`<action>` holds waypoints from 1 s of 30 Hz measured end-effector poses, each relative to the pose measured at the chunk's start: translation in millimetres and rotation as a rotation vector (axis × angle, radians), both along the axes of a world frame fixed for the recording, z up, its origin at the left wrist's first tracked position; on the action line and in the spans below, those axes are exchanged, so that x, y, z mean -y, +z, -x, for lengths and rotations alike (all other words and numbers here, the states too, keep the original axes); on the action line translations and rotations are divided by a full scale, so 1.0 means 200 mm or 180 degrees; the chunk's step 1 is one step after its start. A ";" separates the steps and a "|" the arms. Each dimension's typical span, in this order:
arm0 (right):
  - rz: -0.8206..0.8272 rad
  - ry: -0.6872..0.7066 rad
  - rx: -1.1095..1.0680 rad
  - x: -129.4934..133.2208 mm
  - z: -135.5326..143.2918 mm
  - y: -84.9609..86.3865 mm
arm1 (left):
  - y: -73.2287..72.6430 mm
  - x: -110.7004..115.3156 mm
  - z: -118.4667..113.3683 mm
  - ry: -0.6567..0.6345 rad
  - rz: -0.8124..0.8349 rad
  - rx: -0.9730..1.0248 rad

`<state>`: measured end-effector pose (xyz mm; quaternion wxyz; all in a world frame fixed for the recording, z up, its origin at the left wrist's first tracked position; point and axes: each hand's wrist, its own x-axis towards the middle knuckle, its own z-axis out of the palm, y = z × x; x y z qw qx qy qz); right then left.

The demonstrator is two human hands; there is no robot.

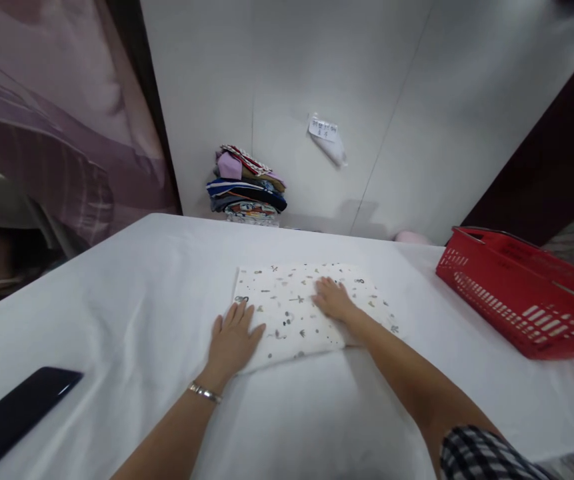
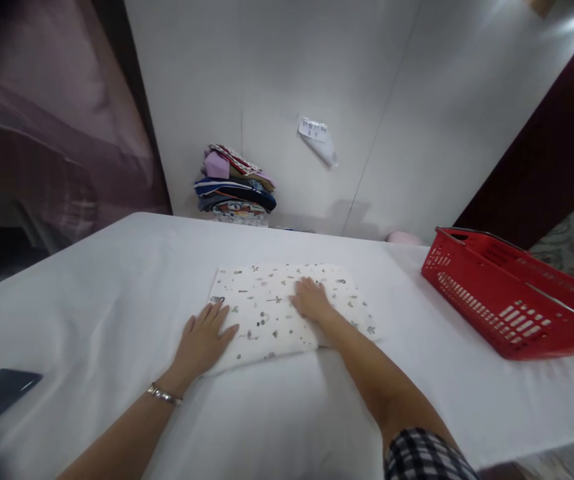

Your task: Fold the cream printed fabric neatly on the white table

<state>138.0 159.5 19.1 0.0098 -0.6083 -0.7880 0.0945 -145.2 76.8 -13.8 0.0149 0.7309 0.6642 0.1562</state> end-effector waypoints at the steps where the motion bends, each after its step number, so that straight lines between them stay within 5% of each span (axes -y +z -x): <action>1: -0.0065 -0.0328 0.0112 0.02 -0.12 -0.01 | 0.00 0.00 0.00 -0.0006 -0.0008 -0.0008; 5: -0.0208 -0.0902 0.0253 0.12 -0.48 -0.04 | -0.01 -0.02 0.01 -0.0011 0.0049 -0.0014; 17: -0.0533 -0.2016 -0.1245 0.35 -0.91 -0.09 | 0.02 -0.04 0.02 -0.0039 0.0296 0.0024; 24: -0.0172 -0.2015 -0.1200 0.45 -0.94 -0.05 | 0.13 -0.02 0.05 0.0449 0.0333 0.0410; 30: -0.0092 -0.1999 -0.1218 0.43 -0.89 -0.01 | 0.24 0.00 0.07 0.0938 0.0898 0.0467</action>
